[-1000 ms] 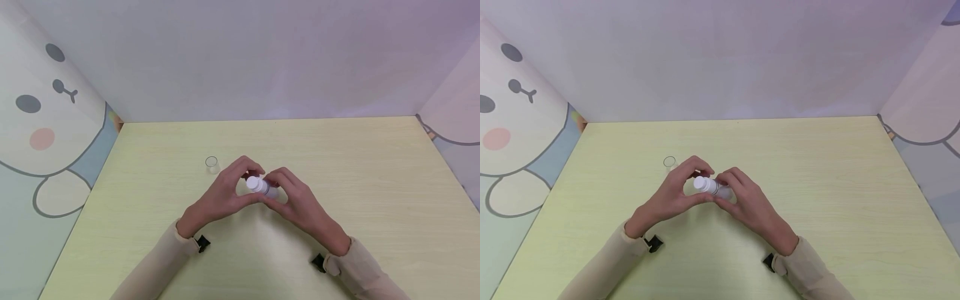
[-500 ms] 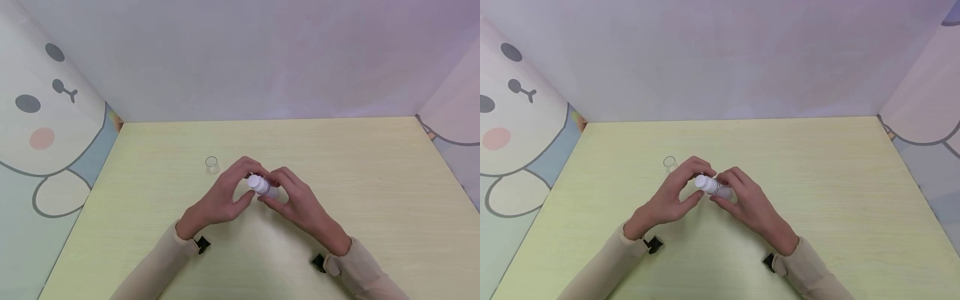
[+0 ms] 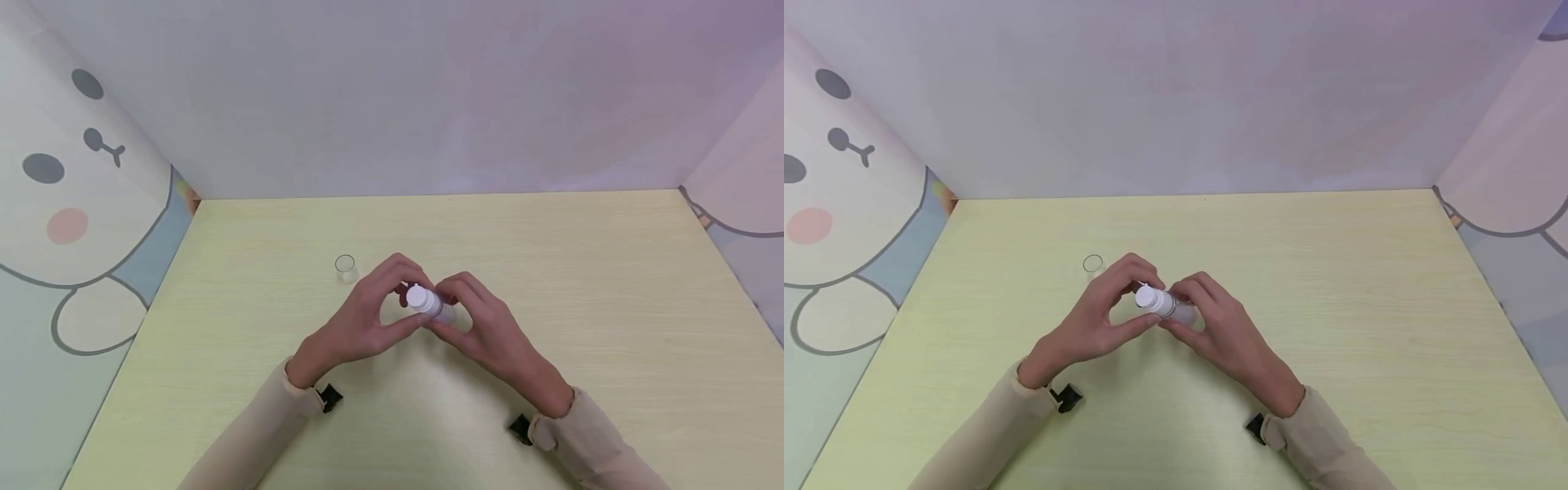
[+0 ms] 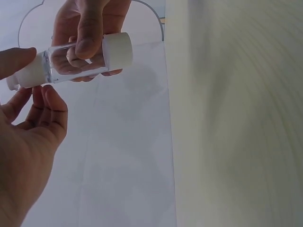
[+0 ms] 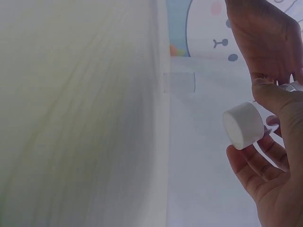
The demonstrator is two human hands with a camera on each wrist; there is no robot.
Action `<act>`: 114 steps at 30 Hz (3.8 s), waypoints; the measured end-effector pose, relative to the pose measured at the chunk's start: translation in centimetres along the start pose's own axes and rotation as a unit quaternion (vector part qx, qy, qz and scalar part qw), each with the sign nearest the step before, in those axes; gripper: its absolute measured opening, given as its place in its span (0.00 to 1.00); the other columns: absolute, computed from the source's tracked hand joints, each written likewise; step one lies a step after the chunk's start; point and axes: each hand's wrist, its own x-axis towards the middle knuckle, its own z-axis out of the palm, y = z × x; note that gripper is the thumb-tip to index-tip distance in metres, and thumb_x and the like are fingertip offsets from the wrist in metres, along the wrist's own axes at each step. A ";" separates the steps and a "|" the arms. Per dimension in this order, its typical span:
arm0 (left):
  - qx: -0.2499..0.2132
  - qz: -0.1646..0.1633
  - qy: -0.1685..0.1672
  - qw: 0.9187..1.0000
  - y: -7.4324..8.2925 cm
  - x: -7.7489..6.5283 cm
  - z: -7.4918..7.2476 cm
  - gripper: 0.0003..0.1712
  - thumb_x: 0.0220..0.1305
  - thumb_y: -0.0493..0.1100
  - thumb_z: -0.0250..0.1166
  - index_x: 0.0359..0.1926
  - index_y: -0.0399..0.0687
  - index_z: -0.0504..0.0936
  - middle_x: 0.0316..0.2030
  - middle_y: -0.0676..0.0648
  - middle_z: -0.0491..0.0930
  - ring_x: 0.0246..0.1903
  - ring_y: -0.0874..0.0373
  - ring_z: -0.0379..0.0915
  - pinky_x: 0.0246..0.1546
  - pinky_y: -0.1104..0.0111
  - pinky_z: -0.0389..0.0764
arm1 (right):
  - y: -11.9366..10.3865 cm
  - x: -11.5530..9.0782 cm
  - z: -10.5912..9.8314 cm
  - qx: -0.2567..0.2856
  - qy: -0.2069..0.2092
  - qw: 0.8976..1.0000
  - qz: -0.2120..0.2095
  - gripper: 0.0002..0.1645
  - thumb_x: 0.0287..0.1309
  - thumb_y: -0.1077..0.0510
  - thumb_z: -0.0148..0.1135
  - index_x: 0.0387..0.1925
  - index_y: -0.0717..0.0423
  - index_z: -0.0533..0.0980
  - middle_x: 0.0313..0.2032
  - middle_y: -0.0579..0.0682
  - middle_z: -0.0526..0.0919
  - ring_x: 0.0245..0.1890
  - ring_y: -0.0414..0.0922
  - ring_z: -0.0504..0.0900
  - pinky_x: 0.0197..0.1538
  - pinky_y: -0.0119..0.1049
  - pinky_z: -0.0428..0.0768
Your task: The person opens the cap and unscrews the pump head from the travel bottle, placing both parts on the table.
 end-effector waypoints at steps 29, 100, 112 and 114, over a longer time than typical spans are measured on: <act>-0.011 -0.023 -0.023 0.999 -0.3 -0.2 -0.3 0.19 0.66 0.31 0.64 0.57 0.46 0.78 0.50 0.52 0.77 0.48 0.62 0.73 0.46 0.60 0.82 | 0.1 0.0 0.1 0.014 0.009 1.000 -0.003 0.30 0.48 0.62 0.83 0.52 0.54 0.78 0.45 0.44 0.80 0.46 0.38 0.78 0.50 0.31 0.82; -0.017 -0.029 -0.034 0.999 -0.1 0.0 -0.3 0.24 0.66 0.32 0.64 0.62 0.47 0.76 0.54 0.52 0.79 0.52 0.61 0.71 0.47 0.58 0.75 | 0.2 0.1 0.0 0.027 0.003 1.000 -0.007 0.30 0.48 0.62 0.83 0.52 0.55 0.77 0.45 0.44 0.81 0.46 0.38 0.77 0.51 0.31 0.81; -0.010 -0.038 -0.036 0.999 0.0 0.0 -0.2 0.18 0.67 0.35 0.68 0.55 0.52 0.79 0.48 0.55 0.78 0.48 0.62 0.70 0.47 0.66 0.73 | 0.3 0.0 0.0 0.026 0.000 1.000 -0.004 0.28 0.49 0.61 0.83 0.50 0.54 0.77 0.44 0.44 0.80 0.45 0.38 0.77 0.51 0.31 0.80; -0.011 -0.040 -0.035 0.999 -0.1 0.0 -0.3 0.18 0.67 0.35 0.69 0.54 0.52 0.78 0.48 0.55 0.78 0.48 0.62 0.70 0.47 0.67 0.72 | 0.3 0.0 0.0 0.026 0.001 1.000 -0.006 0.28 0.50 0.60 0.83 0.50 0.54 0.77 0.45 0.43 0.80 0.46 0.38 0.77 0.50 0.33 0.81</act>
